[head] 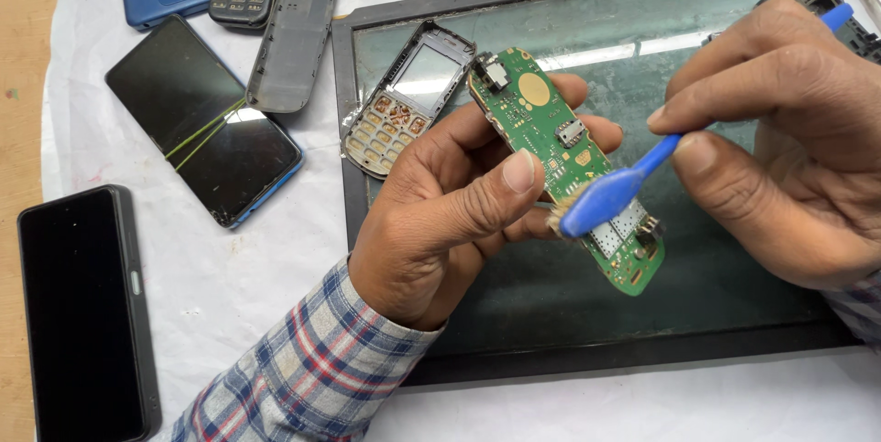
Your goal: The person opens a feature phone, removes its keypad and housing, then lifts out the green motherboard. They brush the board on both sides with a blue toothbrush, then hold the board with the display attached and press a white panel against it, working over a repair bench with other phones and screwdrivers around.
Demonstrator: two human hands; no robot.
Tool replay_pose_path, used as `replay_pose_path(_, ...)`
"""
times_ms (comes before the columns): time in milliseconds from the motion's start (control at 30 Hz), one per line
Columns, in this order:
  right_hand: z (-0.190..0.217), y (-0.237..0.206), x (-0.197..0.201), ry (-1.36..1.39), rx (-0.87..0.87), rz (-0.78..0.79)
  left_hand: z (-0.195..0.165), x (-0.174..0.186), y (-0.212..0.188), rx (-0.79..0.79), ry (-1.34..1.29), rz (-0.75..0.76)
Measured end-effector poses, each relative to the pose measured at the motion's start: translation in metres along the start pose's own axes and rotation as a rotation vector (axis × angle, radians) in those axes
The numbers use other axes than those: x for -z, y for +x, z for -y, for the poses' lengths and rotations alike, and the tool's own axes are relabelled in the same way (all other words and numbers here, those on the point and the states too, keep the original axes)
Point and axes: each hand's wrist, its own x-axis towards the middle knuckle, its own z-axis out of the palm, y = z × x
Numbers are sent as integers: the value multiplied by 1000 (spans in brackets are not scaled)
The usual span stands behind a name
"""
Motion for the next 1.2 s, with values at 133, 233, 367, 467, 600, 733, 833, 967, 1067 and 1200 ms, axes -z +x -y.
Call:
replay_pose_path(133, -1, 0, 1, 15, 19, 14, 0, 1, 0, 14, -26, -25)
replay_pose_path(233, 2, 0, 1, 0, 41, 28, 0, 2, 1, 7, -23, -35)
replay_pose_path(367, 5, 2, 2, -38, 46, 43, 0, 2, 1, 17, -28, -51)
replay_pose_path(467, 1, 4, 1, -106, 19, 47, -1, 2, 1, 15, -54, -63)
replay_pose_path(600, -4, 4, 2, -153, -41, 48, 0, 2, 1, 6, -74, -75)
replay_pose_path(733, -8, 4, 3, -162, -98, 42, -1, 3, 0, -1, -88, -54)
replay_pose_path(833, -9, 4, 3, -173, -107, 33, -2, 2, 0, 2, -72, -58)
replay_pose_path(967, -7, 2, 2, -175, -72, 38, -2, 0, 2, 17, -25, -98)
replay_pose_path(1067, -6, 0, 2, -182, -26, 58, -2, -1, 3, 7, 2, -121)
replay_pose_path(1200, -7, -1, 3, -204, 20, 62, -1, -1, 4, -12, 4, -147)
